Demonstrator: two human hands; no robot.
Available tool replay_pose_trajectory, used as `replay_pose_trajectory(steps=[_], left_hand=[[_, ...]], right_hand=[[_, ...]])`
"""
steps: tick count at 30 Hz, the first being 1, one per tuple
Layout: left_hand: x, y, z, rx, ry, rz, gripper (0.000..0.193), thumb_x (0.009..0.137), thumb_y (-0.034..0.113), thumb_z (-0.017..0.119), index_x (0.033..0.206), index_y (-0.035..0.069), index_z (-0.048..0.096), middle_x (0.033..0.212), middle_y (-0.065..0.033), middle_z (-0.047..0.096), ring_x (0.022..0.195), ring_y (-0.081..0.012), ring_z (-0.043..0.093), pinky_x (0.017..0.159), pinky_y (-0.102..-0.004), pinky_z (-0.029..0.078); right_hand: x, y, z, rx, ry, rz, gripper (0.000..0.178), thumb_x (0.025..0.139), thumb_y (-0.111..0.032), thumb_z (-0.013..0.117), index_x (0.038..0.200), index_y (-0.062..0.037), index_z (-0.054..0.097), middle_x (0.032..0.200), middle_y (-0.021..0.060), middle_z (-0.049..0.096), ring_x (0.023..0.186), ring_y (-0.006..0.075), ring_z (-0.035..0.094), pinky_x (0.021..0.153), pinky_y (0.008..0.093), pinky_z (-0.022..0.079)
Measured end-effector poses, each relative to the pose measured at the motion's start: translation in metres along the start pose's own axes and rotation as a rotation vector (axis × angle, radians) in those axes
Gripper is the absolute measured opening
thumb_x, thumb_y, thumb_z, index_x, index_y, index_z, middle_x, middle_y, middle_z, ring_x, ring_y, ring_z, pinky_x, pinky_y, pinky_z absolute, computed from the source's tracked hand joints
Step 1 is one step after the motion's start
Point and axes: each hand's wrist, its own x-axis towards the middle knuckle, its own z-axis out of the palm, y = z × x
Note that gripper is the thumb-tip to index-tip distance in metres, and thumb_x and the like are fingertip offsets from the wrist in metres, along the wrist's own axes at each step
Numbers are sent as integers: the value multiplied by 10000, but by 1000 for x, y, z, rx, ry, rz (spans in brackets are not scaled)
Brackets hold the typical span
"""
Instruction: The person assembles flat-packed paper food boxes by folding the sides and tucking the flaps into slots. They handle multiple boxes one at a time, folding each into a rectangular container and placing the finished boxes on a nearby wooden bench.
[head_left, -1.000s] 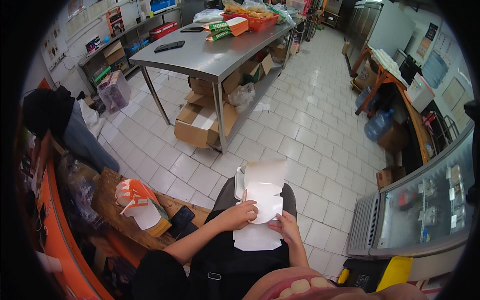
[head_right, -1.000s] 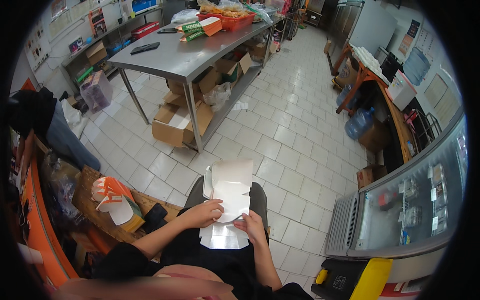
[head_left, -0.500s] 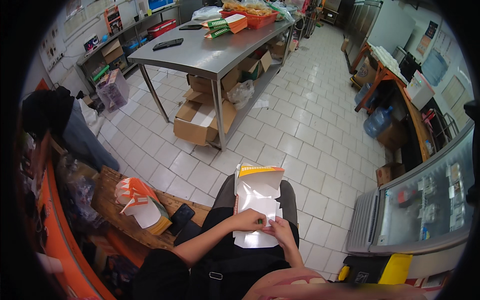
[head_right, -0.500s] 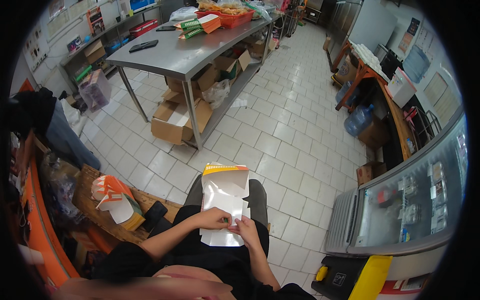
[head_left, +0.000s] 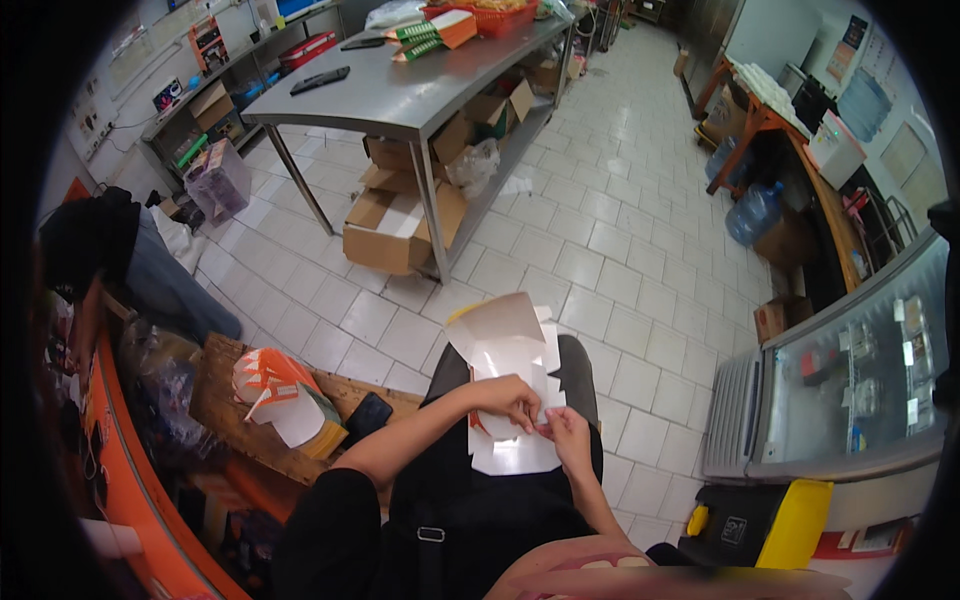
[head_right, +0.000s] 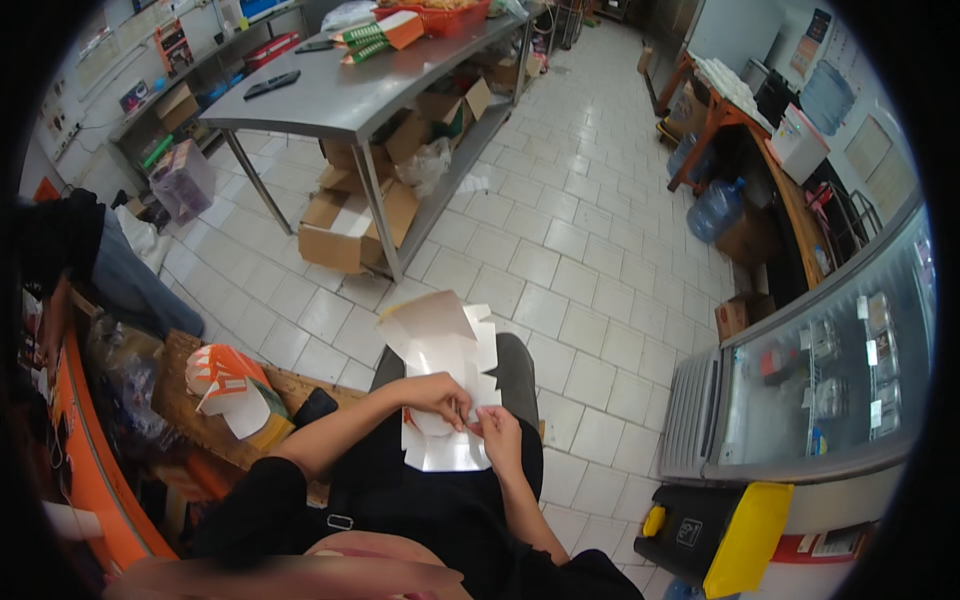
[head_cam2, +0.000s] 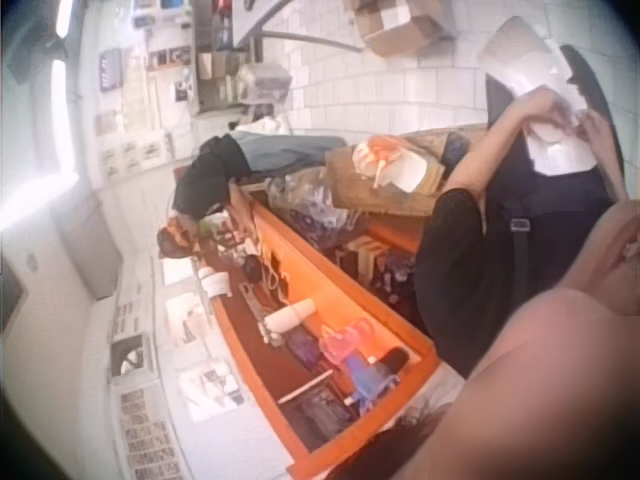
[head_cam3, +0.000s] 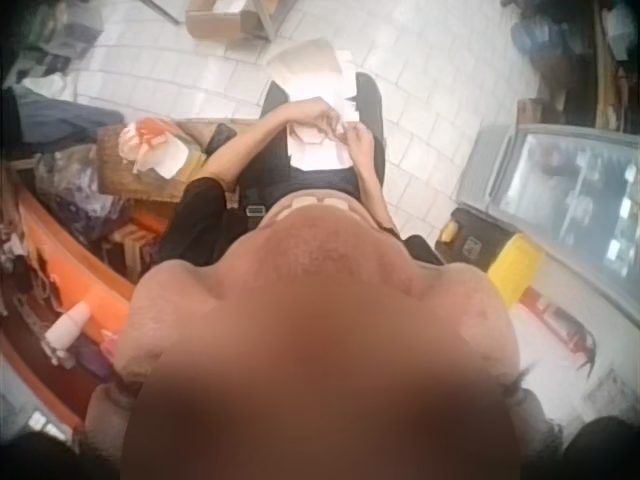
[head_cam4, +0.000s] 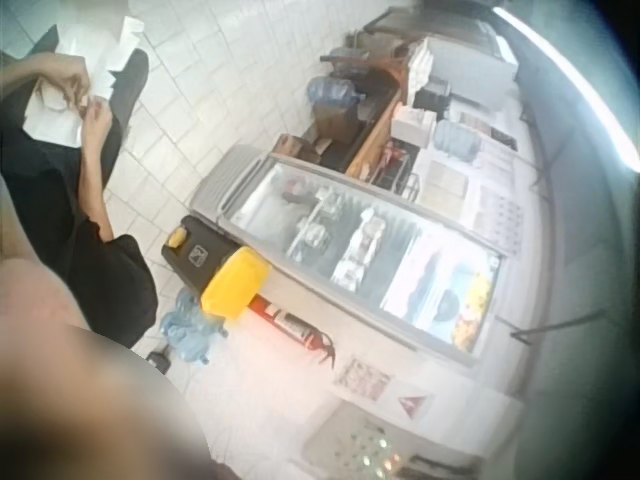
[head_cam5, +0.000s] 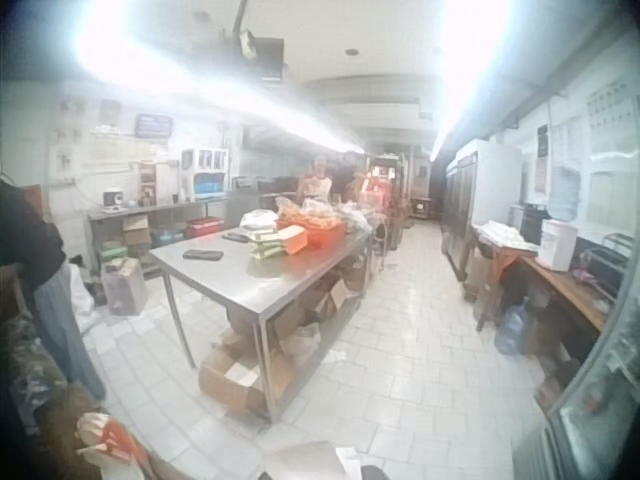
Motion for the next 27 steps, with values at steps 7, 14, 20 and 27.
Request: replay_pose_trajectory(steps=[7, 14, 20, 27], left_hand=[[-9, 35, 11, 91, 418, -2, 226, 662, 227, 787, 701, 45, 659, 629, -50, 639, 558, -137, 581, 538, -264, 432], [-26, 89, 10, -94, 738, 22, 176, 664, 109, 792, 699, 2, 657, 652, -60, 659, 618, -105, 626, 576, -238, 481], [-38, 132, 7, -9, 926, 37, 160, 660, 73, 791, 711, -5, 661, 647, -58, 652, 612, -77, 596, 580, -222, 479], [-34, 176, -16, -283, 1080, 248, 169, 693, -6, 750, 793, -39, 618, 708, -75, 651, 650, -123, 652, 598, -215, 529]], right_hand=[[-9, -44, -2, 186, -140, 74, 178, 928, -204, 536, 955, -30, 558, 896, 45, 600, 889, 133, 599, 699, 302, 553], [-11, -98, -1, 242, -298, -119, 157, 943, -169, 503, 926, -17, 535, 1063, 101, 572, 931, 153, 593, 738, 314, 559], [-20, -133, 2, 264, -408, -366, 164, 957, -139, 463, 929, 10, 526, 1220, 161, 542, 1005, 164, 573, 825, 305, 526], [-20, -189, 13, 255, -357, -565, 174, 937, -121, 494, 910, 38, 559, 1153, 190, 580, 938, 150, 589, 790, 284, 520]])
